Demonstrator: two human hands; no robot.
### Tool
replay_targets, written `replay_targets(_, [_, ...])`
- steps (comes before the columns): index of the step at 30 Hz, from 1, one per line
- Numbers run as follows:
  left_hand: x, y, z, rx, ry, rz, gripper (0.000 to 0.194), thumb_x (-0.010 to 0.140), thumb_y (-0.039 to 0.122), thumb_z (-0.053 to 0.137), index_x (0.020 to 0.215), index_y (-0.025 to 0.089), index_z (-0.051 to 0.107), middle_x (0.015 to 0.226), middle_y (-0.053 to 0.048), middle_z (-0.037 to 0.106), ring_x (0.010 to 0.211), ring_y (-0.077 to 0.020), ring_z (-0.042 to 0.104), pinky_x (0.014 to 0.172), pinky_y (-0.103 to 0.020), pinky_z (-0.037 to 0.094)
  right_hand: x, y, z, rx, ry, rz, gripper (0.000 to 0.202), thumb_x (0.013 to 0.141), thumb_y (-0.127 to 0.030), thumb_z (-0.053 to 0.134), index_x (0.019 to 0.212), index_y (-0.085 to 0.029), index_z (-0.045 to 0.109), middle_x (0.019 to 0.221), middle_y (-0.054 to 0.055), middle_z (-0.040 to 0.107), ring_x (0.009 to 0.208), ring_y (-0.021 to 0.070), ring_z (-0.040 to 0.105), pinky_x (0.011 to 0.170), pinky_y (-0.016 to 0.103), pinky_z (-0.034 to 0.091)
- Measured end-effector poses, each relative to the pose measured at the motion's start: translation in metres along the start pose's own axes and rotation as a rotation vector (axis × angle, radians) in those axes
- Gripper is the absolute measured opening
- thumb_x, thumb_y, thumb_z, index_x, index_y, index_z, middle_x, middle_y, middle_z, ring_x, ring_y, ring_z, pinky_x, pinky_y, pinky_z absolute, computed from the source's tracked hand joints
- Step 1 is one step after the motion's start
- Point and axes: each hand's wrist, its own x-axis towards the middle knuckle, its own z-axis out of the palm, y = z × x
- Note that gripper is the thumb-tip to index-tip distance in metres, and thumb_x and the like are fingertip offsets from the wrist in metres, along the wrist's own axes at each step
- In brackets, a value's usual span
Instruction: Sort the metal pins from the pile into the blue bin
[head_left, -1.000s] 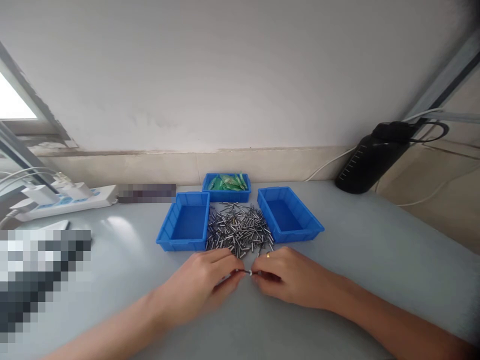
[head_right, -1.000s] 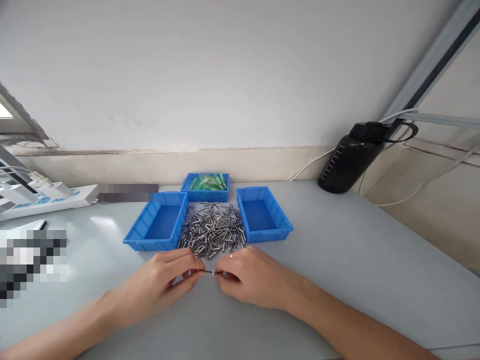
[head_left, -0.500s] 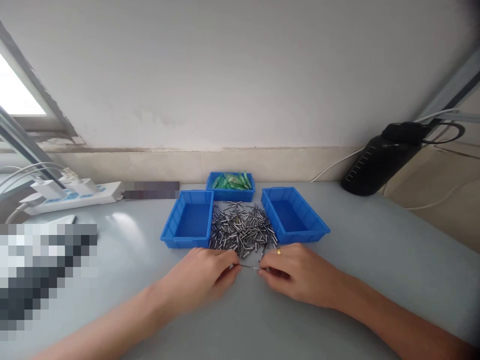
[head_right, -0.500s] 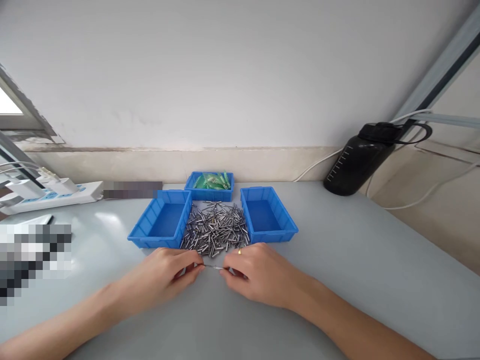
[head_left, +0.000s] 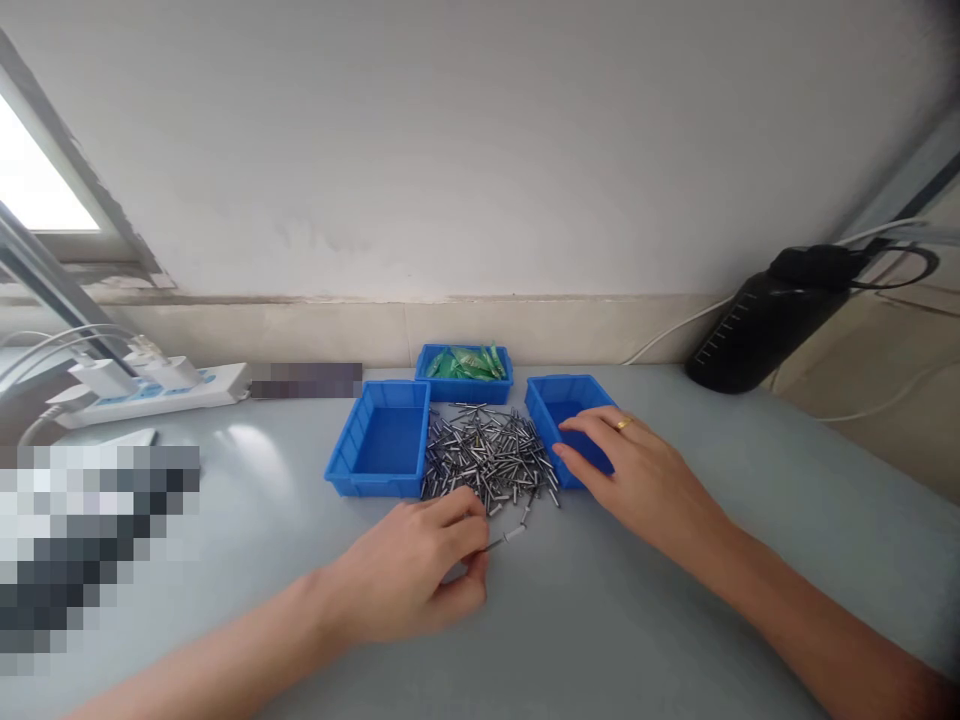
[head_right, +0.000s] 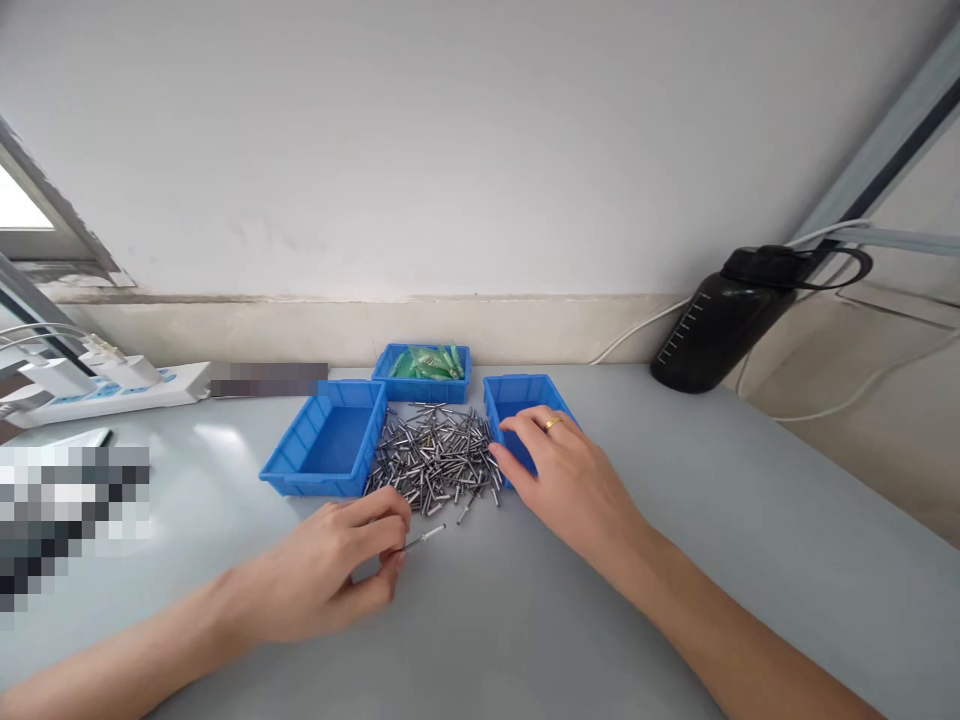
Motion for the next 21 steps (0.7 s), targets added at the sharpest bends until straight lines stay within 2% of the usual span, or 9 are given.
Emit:
replay_targets(4, [-0.001,-0.001,0.001,-0.058,0.064,-0.018,0.011,0.072,0.011,0.043,0.064,0.016,0.049,0.103,-0.005,0.058,0.053,-0.0073,0.048,0.050,-0.023,0.039,0.000,0.002,0.002,0.061,-0.183,0.120,0.020,0.090,-0.037,0.051,0.100,-0.023,0.060,0.082,0.002,0.070,0.070,0.0203,0.067,0.060,0.031,0.050])
replay_targets(9, [-0.001,-0.003,0.002,-0.067,0.065,-0.012,0.010,0.070,0.011,0.043,0.062,0.017,0.045,0.103,-0.005,0.060,0.053,-0.0072,0.049,0.051,-0.022,0.039,-0.004,-0.006,0.001,0.140,-0.215,0.094,0.019,0.091,-0.032,0.049,0.102,-0.023,0.062,0.080,0.001,0.071,0.068,0.0184,0.067,0.059,0.029,0.050])
replay_targets(11, [0.000,-0.004,0.002,-0.036,0.051,0.005,0.011,0.072,0.010,0.043,0.067,0.017,0.048,0.094,-0.004,0.061,0.057,-0.0095,0.051,0.051,-0.022,0.038,-0.005,-0.006,0.002,0.138,-0.208,0.068,0.019,0.092,-0.031,0.049,0.101,-0.023,0.063,0.079,0.001,0.071,0.069,0.0189,0.066,0.061,0.030,0.051])
replay_targets(14, [0.002,-0.003,0.002,0.037,0.030,0.011,0.015,0.081,0.010,0.041,0.074,0.018,0.051,0.075,0.000,0.056,0.063,-0.0132,0.053,0.053,-0.024,0.036,-0.004,-0.007,0.001,0.127,-0.083,-0.038,0.016,0.092,-0.029,0.050,0.099,-0.022,0.062,0.087,0.004,0.069,0.080,0.0217,0.064,0.072,0.035,0.051])
replay_targets(17, [0.002,-0.003,0.002,0.089,0.007,-0.011,0.019,0.089,0.014,0.040,0.074,0.019,0.050,0.069,0.001,0.052,0.059,-0.0127,0.050,0.052,-0.025,0.033,-0.006,-0.013,-0.005,0.200,0.062,-0.200,0.011,0.093,-0.023,0.050,0.095,-0.021,0.061,0.089,0.005,0.066,0.084,0.0200,0.061,0.079,0.035,0.048])
replay_targets(19, [0.002,-0.004,0.003,0.096,-0.003,-0.017,0.020,0.092,0.016,0.039,0.076,0.019,0.051,0.069,0.002,0.052,0.059,-0.0125,0.051,0.052,-0.025,0.032,-0.010,-0.020,-0.008,0.292,0.013,-0.308,0.012,0.093,-0.018,0.048,0.094,-0.021,0.060,0.085,0.004,0.065,0.079,0.0168,0.061,0.075,0.030,0.048])
replay_targets(21, [0.001,-0.005,0.005,0.099,-0.006,-0.018,0.019,0.093,0.016,0.040,0.078,0.019,0.052,0.070,0.002,0.053,0.060,-0.0125,0.051,0.052,-0.025,0.033,-0.015,-0.027,-0.009,0.342,-0.130,-0.364,0.013,0.093,-0.018,0.048,0.099,-0.021,0.060,0.086,0.003,0.064,0.077,0.0155,0.061,0.070,0.028,0.048])
